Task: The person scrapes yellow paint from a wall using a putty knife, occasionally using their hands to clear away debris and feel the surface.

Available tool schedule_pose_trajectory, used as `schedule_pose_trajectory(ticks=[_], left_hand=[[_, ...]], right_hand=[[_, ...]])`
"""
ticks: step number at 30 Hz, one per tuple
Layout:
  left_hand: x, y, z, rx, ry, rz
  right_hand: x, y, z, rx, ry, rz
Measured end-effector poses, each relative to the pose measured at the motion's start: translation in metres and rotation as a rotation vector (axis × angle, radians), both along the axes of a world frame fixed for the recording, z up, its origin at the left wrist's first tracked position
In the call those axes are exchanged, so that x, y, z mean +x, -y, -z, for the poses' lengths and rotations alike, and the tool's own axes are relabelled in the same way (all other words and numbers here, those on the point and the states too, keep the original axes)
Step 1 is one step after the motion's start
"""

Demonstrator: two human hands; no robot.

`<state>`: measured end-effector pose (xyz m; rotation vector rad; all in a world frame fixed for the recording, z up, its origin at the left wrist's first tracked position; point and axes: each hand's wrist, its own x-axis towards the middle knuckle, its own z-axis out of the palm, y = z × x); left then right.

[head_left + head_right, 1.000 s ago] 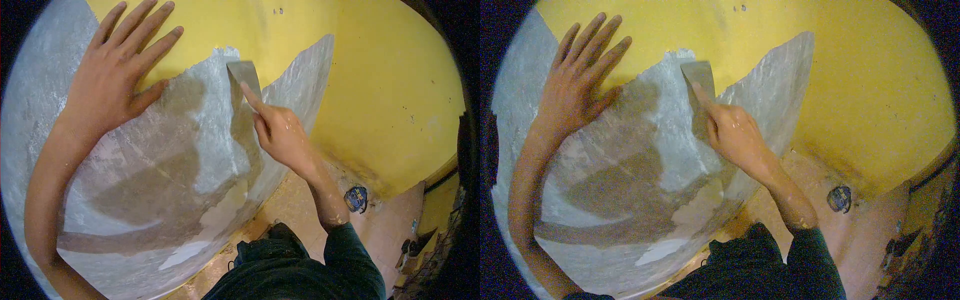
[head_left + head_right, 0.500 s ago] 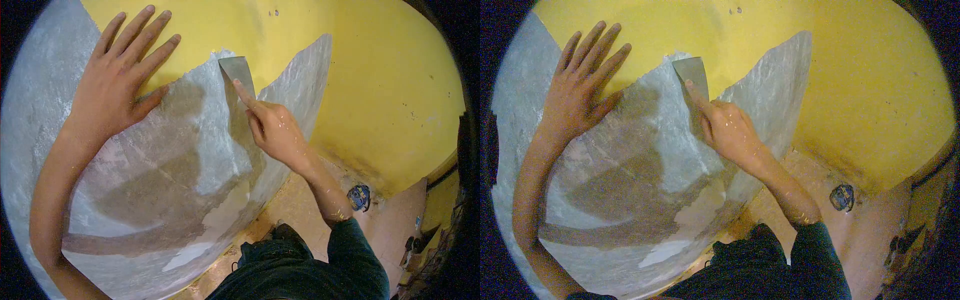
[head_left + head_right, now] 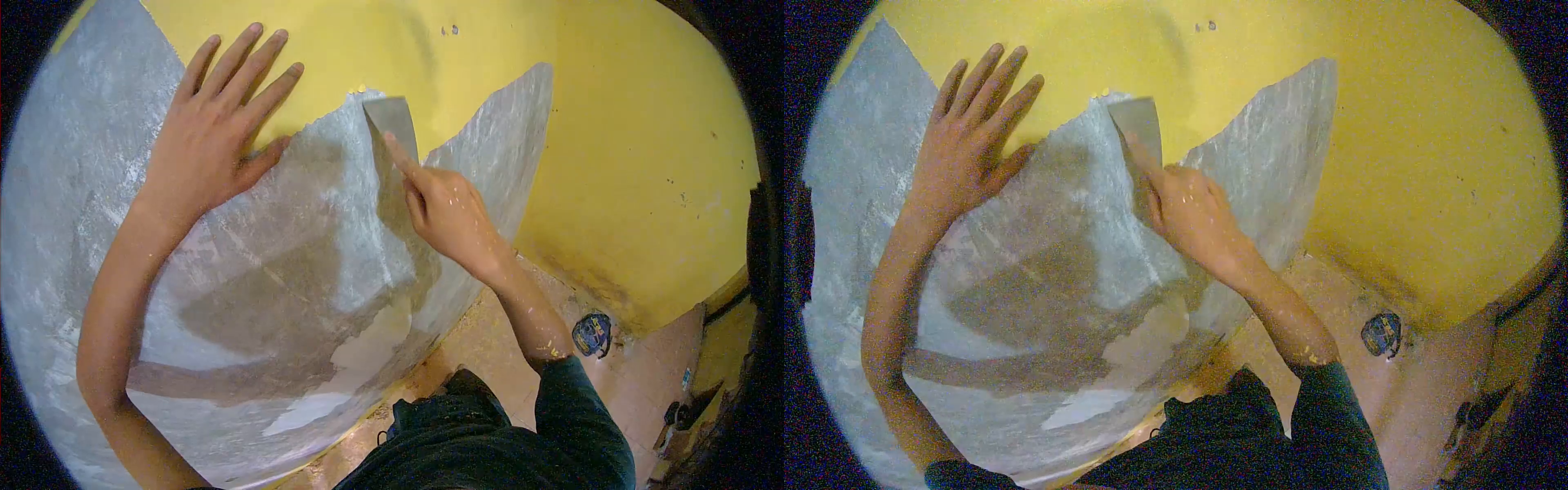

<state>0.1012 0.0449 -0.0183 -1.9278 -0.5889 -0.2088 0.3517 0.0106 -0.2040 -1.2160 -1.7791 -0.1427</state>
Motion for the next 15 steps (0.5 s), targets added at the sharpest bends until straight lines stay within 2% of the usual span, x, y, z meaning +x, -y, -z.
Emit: schedule_pose_trajectory(ticks=[2, 4, 10, 13, 15], left_hand=[[0.002, -0.001, 0.001, -0.005, 0.016, 0.002], [0.004, -0.005, 0.001, 0.045, 0.026, 0.004], [0.011, -0.004, 0.004, 0.088, 0.081, 0.009], [0.018, -0.008, 0.006, 0.107, 0.100, -0.015], [0.021, -0.009, 0.006, 0.118, 0.107, -0.055]], right_hand=[[0.001, 0.000, -0.004, -0.036, 0.008, -0.010], [-0.001, -0.009, -0.014, 0.069, 0.007, 0.008], [-0.001, 0.003, 0.001, -0.008, 0.001, -0.045], [-0.004, -0.005, -0.013, 0.036, 0.004, -0.029], [-0.001, 0.004, 0.005, -0.017, 0.008, -0.041]])
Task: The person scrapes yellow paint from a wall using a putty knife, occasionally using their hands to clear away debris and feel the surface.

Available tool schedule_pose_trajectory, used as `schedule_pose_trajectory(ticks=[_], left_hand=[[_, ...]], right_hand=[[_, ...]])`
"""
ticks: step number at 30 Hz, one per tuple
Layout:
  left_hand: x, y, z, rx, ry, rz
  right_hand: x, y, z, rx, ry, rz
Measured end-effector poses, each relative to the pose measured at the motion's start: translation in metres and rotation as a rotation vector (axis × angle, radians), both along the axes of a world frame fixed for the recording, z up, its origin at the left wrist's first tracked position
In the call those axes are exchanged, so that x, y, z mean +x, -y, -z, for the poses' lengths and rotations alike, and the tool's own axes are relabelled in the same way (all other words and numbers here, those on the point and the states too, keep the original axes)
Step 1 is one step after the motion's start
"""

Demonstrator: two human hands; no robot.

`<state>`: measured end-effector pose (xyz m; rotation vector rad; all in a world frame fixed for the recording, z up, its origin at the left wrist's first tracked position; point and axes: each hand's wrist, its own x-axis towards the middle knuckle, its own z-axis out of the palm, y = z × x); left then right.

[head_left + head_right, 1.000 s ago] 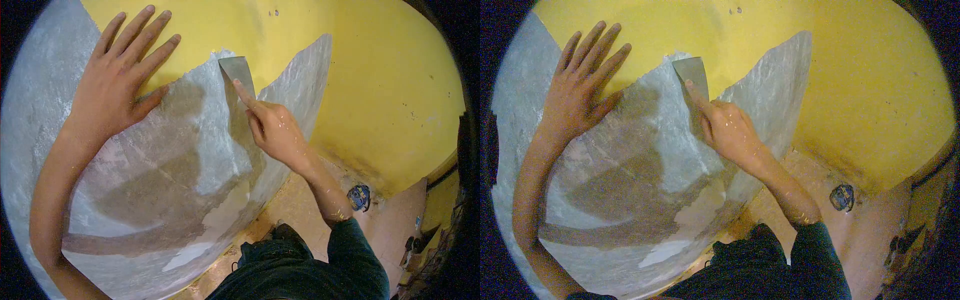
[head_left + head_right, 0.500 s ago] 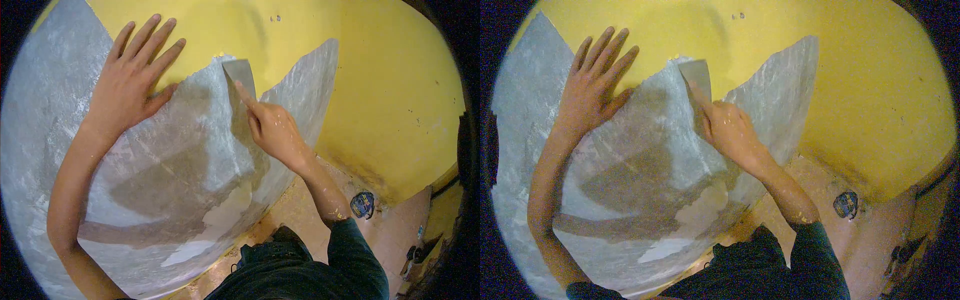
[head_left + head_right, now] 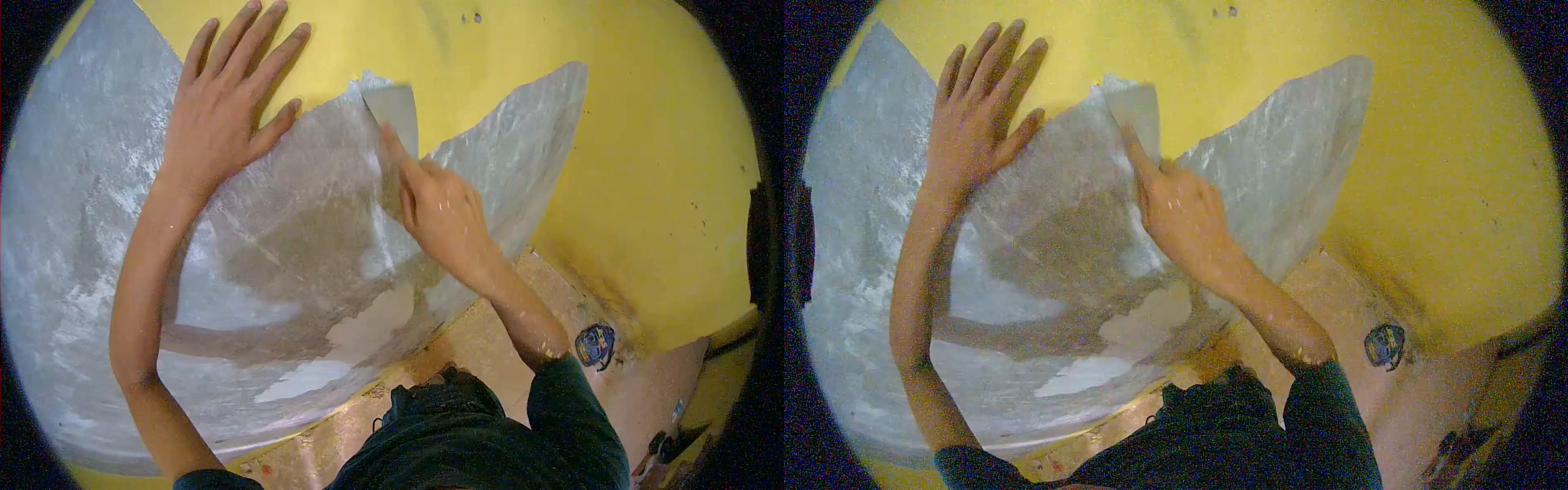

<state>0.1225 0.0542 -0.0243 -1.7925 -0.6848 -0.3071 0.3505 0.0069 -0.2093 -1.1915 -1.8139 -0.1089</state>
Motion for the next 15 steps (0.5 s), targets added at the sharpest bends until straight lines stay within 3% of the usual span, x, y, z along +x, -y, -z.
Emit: schedule_pose_trajectory(ticks=[8, 11, 13, 15], left_hand=[[0.013, -0.002, 0.002, -0.007, 0.059, -0.031], [0.017, -0.003, 0.006, -0.009, 0.071, -0.039], [0.020, -0.003, 0.008, 0.002, 0.106, -0.026], [0.021, -0.003, 0.010, -0.015, 0.112, -0.011]], right_hand=[[0.000, -0.012, -0.009, 0.019, -0.063, -0.003], [0.007, -0.014, 0.000, -0.088, 0.016, -0.031], [0.000, -0.028, -0.008, 0.202, -0.133, -0.097], [0.005, -0.016, -0.016, 0.098, -0.069, -0.079]])
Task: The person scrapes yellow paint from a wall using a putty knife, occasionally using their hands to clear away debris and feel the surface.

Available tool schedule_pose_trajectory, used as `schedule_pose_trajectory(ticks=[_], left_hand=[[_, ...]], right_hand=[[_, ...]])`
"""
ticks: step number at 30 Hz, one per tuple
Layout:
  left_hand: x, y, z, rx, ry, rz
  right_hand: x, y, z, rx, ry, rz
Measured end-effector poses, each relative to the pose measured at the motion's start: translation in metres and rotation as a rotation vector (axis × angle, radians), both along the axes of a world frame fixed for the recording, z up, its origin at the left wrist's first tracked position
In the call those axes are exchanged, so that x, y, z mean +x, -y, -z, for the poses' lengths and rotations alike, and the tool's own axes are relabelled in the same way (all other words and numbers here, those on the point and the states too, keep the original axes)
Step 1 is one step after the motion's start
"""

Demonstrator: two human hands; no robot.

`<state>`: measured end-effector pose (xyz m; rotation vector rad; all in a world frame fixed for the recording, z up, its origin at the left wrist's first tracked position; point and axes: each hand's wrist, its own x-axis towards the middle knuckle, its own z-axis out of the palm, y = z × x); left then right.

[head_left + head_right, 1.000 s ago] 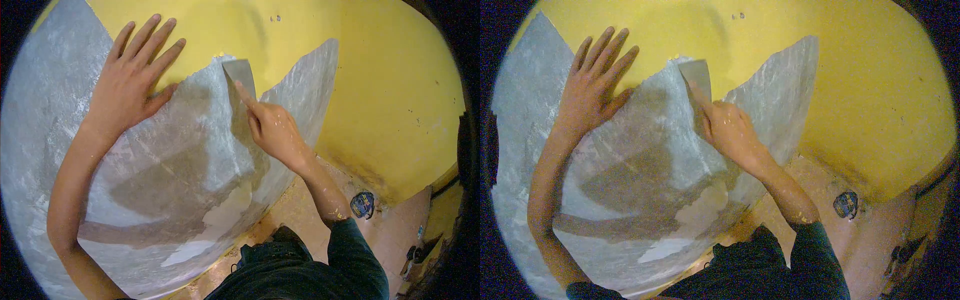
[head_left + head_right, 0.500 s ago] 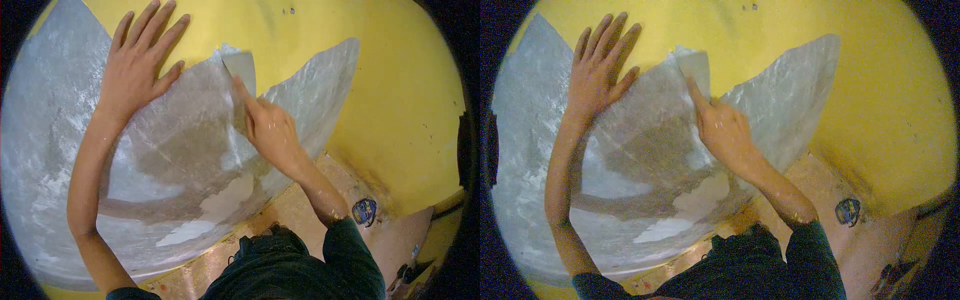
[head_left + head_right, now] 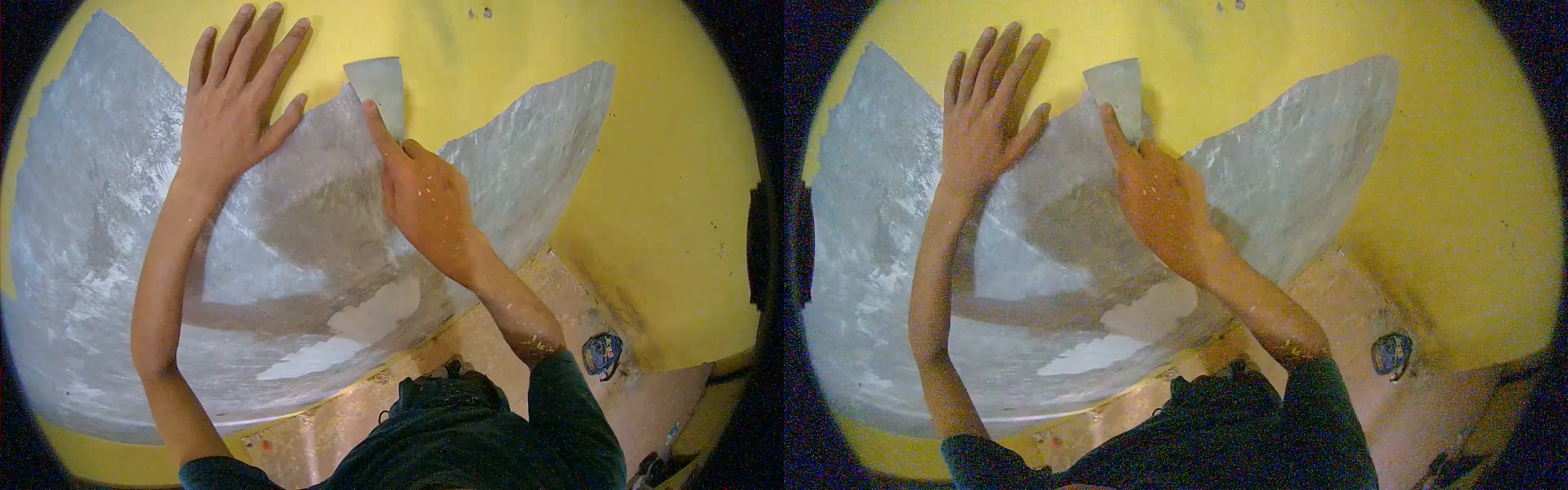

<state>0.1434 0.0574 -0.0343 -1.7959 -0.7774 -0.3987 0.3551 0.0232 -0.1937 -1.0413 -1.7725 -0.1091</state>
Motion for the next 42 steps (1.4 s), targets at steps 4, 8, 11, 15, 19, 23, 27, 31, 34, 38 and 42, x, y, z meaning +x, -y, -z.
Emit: schedule_pose_trajectory(ticks=[4, 8, 11, 15, 19, 23, 27, 31, 34, 38, 42], left_hand=[[-0.001, -0.004, 0.004, 0.012, 0.041, 0.048], [0.010, -0.014, 0.037, -0.017, 0.037, 0.034], [0.014, -0.018, 0.067, -0.281, -0.266, -0.046], [0.014, -0.021, 0.053, -0.422, -0.306, -0.030], [0.003, -0.006, 0.009, -0.177, -0.175, -0.039], [-0.006, 0.001, -0.002, -0.033, -0.102, -0.068], [-0.001, -0.002, 0.002, 0.015, -0.096, -0.089], [-0.001, -0.004, 0.003, 0.018, -0.071, -0.089], [0.000, -0.001, 0.004, 0.005, -0.066, -0.093], [0.000, 0.000, 0.001, 0.009, -0.087, -0.109], [0.001, 0.001, 0.003, 0.007, -0.086, -0.123]], right_hand=[[0.007, 0.006, 0.012, -0.140, 0.075, -0.010], [0.015, -0.005, 0.005, -0.001, -0.045, -0.040], [0.044, 0.007, 0.014, 0.005, -0.064, -0.042], [0.050, -0.004, 0.034, -0.079, -0.126, -0.031], [0.043, -0.012, 0.052, -0.043, -0.127, -0.007], [0.043, -0.013, 0.055, -0.207, -0.096, 0.016], [0.047, -0.010, 0.050, -0.160, -0.057, 0.039], [0.046, -0.016, 0.055, -0.026, -0.135, 0.006], [0.042, -0.015, 0.044, -0.035, -0.096, 0.036], [0.041, -0.018, 0.041, -0.045, -0.060, 0.060], [0.041, -0.018, 0.033, -0.082, -0.002, 0.096]])
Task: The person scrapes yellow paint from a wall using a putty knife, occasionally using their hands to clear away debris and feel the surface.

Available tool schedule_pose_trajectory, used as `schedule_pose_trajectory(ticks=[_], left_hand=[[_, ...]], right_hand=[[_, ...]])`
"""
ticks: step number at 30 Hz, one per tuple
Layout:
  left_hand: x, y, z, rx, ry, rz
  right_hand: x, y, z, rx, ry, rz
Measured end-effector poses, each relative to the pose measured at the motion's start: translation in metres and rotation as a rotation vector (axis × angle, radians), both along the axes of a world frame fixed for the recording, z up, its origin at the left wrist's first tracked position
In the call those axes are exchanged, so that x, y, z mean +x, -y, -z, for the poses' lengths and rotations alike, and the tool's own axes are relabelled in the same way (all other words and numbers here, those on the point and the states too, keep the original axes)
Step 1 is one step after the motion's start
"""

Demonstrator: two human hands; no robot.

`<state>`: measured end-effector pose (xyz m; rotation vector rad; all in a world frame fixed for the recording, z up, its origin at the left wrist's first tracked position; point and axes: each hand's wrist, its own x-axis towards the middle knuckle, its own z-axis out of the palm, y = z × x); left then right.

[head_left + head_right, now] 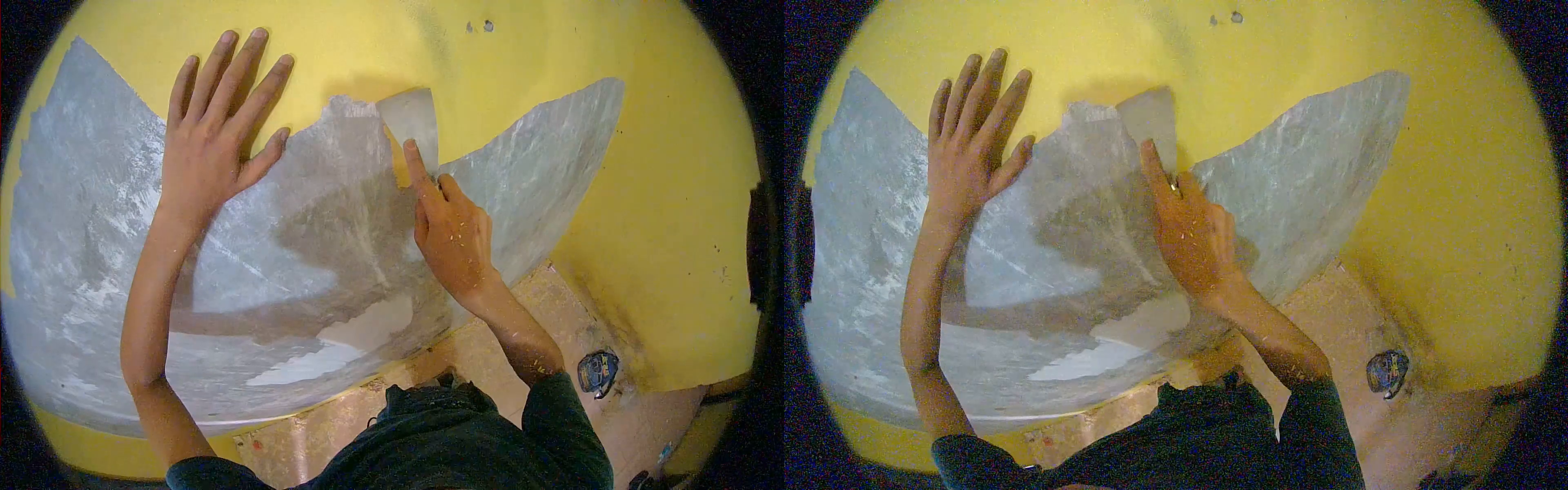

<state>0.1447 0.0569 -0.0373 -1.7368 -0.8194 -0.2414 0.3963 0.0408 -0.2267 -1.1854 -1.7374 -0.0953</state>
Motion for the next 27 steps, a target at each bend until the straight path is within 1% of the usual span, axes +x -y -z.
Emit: schedule_pose_trajectory(ticks=[1, 3, 7, 10, 16, 19, 20, 22, 23, 25, 27], left_hand=[[0.000, 0.000, 0.001, -0.001, -0.002, 0.001], [-0.002, -0.001, 0.000, -0.001, -0.004, 0.021], [-0.001, -0.002, 0.000, 0.004, 0.003, 0.025], [-0.002, -0.001, 0.002, 0.003, 0.009, 0.031], [-0.001, -0.003, 0.002, 0.001, 0.007, 0.026], [-0.002, 0.000, 0.001, -0.003, 0.017, 0.026], [-0.002, -0.002, 0.001, 0.002, 0.019, 0.031], [-0.001, -0.002, 0.003, -0.007, 0.009, 0.040], [-0.001, -0.002, 0.002, -0.011, 0.013, 0.050], [-0.002, -0.001, 0.003, -0.015, 0.022, 0.059], [-0.004, -0.002, 0.003, -0.018, 0.020, 0.061]], right_hand=[[0.000, 0.002, 0.001, -0.053, 0.024, 0.006], [-0.002, 0.005, 0.007, -0.035, 0.020, 0.018], [-0.001, 0.005, 0.002, -0.008, 0.009, 0.016], [0.002, 0.004, 0.016, -0.055, 0.025, 0.004], [-0.005, 0.002, 0.003, 0.003, -0.048, -0.006], [-0.007, 0.003, 0.015, -0.060, -0.014, -0.001], [-0.007, -0.001, 0.010, -0.050, -0.006, 0.000], [-0.012, -0.003, 0.000, 0.061, -0.084, -0.016], [-0.012, -0.004, 0.001, 0.058, -0.094, -0.015], [-0.005, -0.003, 0.003, -0.011, 0.000, 0.017], [-0.006, -0.001, 0.016, -0.019, 0.017, 0.017]])
